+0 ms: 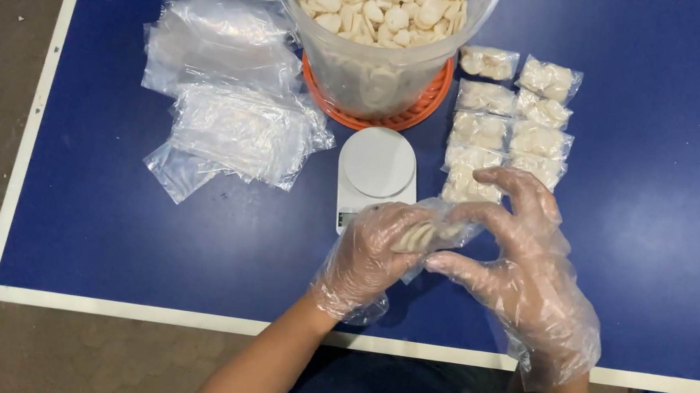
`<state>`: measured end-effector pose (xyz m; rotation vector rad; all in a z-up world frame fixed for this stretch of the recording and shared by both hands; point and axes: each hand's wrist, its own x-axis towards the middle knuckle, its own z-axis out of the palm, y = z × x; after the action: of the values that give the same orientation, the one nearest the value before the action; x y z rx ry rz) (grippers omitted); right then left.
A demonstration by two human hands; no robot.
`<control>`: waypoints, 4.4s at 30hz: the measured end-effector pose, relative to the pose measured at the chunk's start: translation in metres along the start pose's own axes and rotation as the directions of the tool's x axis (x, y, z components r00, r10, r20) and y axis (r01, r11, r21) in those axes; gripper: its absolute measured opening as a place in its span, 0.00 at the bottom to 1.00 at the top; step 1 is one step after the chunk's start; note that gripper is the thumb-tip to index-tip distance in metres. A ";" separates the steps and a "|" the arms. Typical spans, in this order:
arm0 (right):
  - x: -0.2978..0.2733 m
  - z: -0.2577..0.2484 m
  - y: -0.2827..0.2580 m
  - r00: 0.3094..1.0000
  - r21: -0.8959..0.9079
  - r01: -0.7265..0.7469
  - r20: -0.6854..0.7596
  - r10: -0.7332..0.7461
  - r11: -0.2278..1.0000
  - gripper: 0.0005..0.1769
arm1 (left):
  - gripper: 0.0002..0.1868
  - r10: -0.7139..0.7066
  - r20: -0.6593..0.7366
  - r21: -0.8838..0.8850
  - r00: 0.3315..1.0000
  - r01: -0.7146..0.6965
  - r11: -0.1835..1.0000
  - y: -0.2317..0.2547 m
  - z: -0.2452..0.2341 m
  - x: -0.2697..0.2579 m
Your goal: Manually packaging and weighing sliced food items into small plastic bags from a large container.
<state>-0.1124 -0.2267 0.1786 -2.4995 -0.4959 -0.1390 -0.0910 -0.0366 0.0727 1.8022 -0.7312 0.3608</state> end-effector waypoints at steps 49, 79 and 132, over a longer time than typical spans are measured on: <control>0.018 -0.050 0.044 0.899 0.134 0.434 0.005 -0.438 0.891 0.12 | 0.49 -0.156 0.316 -0.512 0.936 0.307 0.802 -0.006 -0.021 0.022; 0.013 0.079 0.056 0.988 0.814 0.129 -0.058 -0.142 0.567 0.12 | 0.08 -0.555 0.225 -0.664 0.801 0.543 0.514 -0.031 -0.024 0.005; -0.073 0.197 0.119 0.829 0.320 -0.235 -0.427 0.361 0.918 0.33 | 0.30 -0.525 -0.648 -0.373 0.551 0.372 0.850 -0.175 -0.056 -0.079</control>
<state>-0.1371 -0.2296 -0.0617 -2.1456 0.0899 -0.5223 -0.0334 0.0751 -0.0833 1.3986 0.2853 0.5891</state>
